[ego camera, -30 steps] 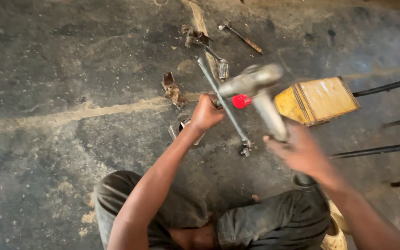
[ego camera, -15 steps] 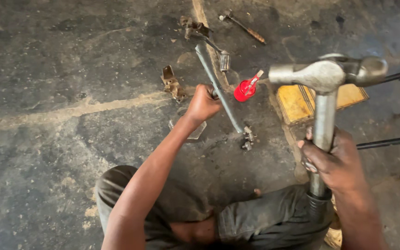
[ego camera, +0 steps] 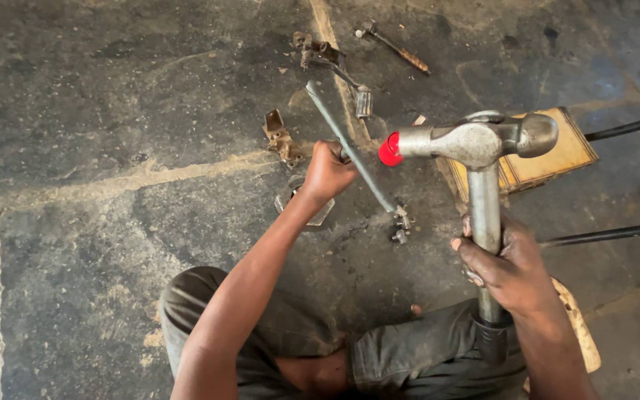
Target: The person sits on the floor and uses a red oil can to lubricate a small metal part. They then use a hammer and a metal rod to strike and shape the part on a hexagonal anvil. The person repeatedly hammers the part and a separate metal rod, adjusting their position and the tools throughout the process.
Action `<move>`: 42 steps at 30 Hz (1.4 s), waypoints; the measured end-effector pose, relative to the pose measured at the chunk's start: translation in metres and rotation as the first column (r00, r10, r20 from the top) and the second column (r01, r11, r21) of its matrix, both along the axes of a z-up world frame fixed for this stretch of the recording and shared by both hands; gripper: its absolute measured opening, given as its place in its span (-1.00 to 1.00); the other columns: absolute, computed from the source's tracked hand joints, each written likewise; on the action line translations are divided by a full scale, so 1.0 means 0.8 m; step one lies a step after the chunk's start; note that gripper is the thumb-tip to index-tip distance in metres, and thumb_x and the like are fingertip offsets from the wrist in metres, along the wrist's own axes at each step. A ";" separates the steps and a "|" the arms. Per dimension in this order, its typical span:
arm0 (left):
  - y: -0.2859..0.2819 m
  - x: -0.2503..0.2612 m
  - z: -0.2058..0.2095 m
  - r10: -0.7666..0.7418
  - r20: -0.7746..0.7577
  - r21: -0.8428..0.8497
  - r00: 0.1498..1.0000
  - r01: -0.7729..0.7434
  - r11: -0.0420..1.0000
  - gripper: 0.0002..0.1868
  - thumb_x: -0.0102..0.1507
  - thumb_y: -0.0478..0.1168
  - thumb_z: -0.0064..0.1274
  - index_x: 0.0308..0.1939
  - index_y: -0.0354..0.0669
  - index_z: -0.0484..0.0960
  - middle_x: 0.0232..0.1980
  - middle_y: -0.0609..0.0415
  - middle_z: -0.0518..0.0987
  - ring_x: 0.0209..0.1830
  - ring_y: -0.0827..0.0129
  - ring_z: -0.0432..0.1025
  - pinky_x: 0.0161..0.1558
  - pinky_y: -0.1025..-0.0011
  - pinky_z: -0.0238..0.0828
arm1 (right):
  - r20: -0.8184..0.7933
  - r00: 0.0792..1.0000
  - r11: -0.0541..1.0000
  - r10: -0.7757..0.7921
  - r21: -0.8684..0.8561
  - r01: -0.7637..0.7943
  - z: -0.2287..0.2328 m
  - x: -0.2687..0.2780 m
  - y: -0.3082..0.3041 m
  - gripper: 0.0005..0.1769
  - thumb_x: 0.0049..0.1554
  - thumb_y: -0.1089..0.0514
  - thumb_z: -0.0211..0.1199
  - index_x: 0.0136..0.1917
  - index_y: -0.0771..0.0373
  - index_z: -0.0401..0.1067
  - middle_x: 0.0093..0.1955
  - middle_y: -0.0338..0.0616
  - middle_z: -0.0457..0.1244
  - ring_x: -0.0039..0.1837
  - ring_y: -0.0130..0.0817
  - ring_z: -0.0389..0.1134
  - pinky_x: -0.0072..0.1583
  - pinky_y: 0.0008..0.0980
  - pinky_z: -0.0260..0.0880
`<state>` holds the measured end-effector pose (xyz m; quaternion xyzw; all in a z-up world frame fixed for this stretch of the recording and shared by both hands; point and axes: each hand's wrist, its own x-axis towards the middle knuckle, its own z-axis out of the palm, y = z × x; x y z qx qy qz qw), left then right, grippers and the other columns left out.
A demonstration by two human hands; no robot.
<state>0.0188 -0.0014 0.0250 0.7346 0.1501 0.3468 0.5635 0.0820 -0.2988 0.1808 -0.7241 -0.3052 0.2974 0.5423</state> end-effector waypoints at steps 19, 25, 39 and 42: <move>-0.007 -0.010 0.000 0.028 0.082 0.043 0.996 -0.032 0.999 -0.91 0.10 -0.44 0.29 -0.48 -0.32 0.69 -0.48 0.09 0.66 -0.47 0.59 0.47 -0.42 0.44 0.44 | -0.067 0.991 0.993 -0.112 -0.028 0.111 -0.019 0.003 -0.023 -0.81 0.08 0.43 0.26 -0.07 0.28 0.31 -0.38 -0.26 0.15 -0.44 -0.56 0.12 -0.45 -0.47 0.09; -0.013 -0.014 0.000 0.034 0.021 -0.105 0.999 -0.031 0.994 -0.94 0.11 -0.45 0.24 -0.43 -0.26 0.70 -0.38 0.16 0.68 -0.43 0.62 0.54 -0.39 0.50 0.53 | -0.081 0.993 0.996 -0.090 0.004 0.090 -0.018 0.001 -0.023 -0.79 0.07 0.43 0.25 -0.07 0.26 0.30 -0.40 -0.27 0.14 -0.45 -0.57 0.12 -0.45 -0.48 0.10; -0.014 -0.014 -0.007 0.058 0.126 -0.067 0.990 -0.050 0.997 -0.89 0.16 -0.50 0.24 -0.46 -0.33 0.67 -0.42 0.04 0.67 -0.40 0.53 0.52 -0.37 0.47 0.49 | -0.095 0.991 0.995 -0.093 0.023 0.095 -0.036 0.007 -0.037 -0.80 0.06 0.41 0.25 -0.07 0.27 0.31 -0.40 -0.24 0.16 -0.46 -0.55 0.14 -0.46 -0.47 0.10; -0.016 -0.017 0.000 0.053 -0.040 -0.108 0.998 -0.057 0.992 -0.94 0.12 -0.47 0.23 -0.42 -0.27 0.70 -0.35 0.06 0.70 -0.43 0.49 0.60 -0.33 0.46 0.56 | -0.054 0.995 0.996 -0.078 0.038 0.080 -0.042 0.008 -0.039 -0.82 0.08 0.42 0.26 -0.07 0.29 0.34 -0.42 -0.21 0.16 -0.46 -0.53 0.14 -0.46 -0.45 0.12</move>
